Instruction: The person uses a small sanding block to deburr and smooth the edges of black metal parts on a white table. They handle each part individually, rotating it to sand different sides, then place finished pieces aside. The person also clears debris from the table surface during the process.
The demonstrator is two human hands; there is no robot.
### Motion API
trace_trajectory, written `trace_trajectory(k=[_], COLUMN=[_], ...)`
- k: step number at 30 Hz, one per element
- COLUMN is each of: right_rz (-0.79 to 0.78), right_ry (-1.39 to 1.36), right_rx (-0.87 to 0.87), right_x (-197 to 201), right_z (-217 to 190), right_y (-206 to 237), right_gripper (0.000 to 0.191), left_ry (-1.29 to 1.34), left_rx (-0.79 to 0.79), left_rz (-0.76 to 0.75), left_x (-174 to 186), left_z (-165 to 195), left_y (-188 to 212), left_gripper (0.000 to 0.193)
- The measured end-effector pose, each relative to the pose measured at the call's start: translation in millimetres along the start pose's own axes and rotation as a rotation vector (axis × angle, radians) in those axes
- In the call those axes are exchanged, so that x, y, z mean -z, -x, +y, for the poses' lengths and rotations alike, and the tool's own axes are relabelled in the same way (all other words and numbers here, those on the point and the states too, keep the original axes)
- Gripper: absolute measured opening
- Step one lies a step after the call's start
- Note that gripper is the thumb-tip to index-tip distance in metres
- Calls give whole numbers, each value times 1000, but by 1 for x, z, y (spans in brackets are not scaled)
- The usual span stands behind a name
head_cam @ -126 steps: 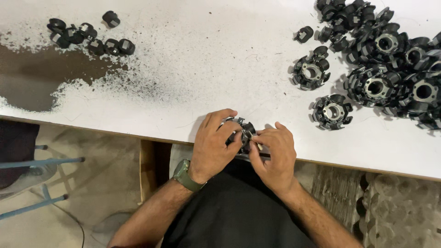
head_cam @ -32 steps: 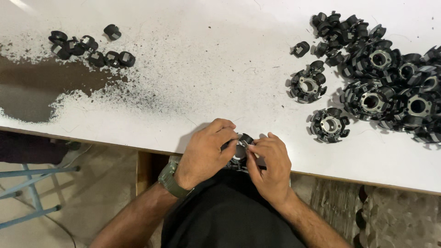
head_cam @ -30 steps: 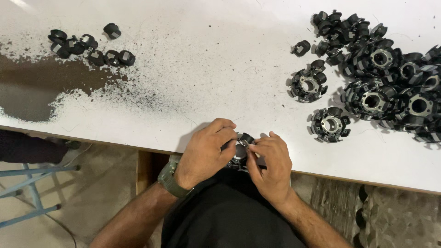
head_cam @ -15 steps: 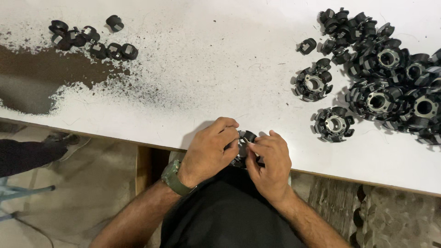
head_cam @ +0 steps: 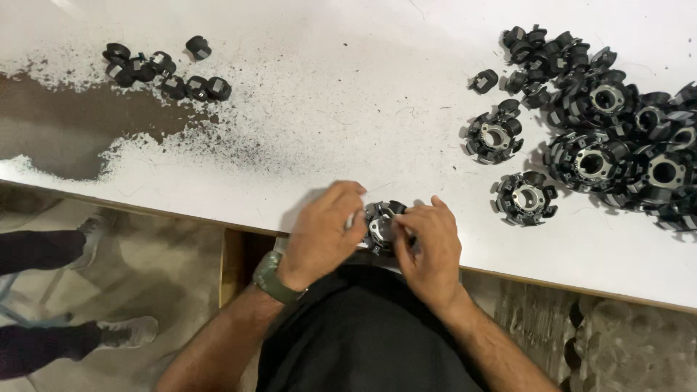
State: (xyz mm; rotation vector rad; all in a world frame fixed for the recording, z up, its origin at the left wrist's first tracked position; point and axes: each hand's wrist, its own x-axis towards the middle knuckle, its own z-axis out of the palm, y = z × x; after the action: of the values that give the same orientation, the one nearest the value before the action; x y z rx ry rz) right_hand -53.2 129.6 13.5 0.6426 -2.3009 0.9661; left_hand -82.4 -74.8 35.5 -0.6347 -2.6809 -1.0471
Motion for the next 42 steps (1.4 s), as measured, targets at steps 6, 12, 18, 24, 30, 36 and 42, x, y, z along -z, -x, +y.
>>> trace_trajectory(k=[6, 12, 18, 24, 30, 36, 42], right_rz=[155, -31, 242, -35, -69, -37, -38], right_ry=[84, 294, 390, 628, 461, 400, 383], right_rx=[-166, -141, -204, -321, -270, -279, -293], right_x=[48, 40, 85, 102, 103, 103, 104], right_z=[24, 29, 47, 68, 61, 55, 56], right_y=[15, 14, 25, 27, 28, 22, 20], right_gripper=[18, 22, 21, 39, 30, 34, 40], left_ry=[-357, -186, -174, -386, -266, -119, -168], left_rx=[162, -156, 10, 16, -28, -305, -237], left_rz=[371, -23, -296, -216, -314, -83, -197], left_x=[63, -3, -5, 8, -9, -83, -109], left_z=[-13, 53, 37, 18, 40, 90, 80], left_y=[-2, 6, -23, -64, -103, -176, -180], left_gripper=[47, 91, 83, 84, 82, 80, 73])
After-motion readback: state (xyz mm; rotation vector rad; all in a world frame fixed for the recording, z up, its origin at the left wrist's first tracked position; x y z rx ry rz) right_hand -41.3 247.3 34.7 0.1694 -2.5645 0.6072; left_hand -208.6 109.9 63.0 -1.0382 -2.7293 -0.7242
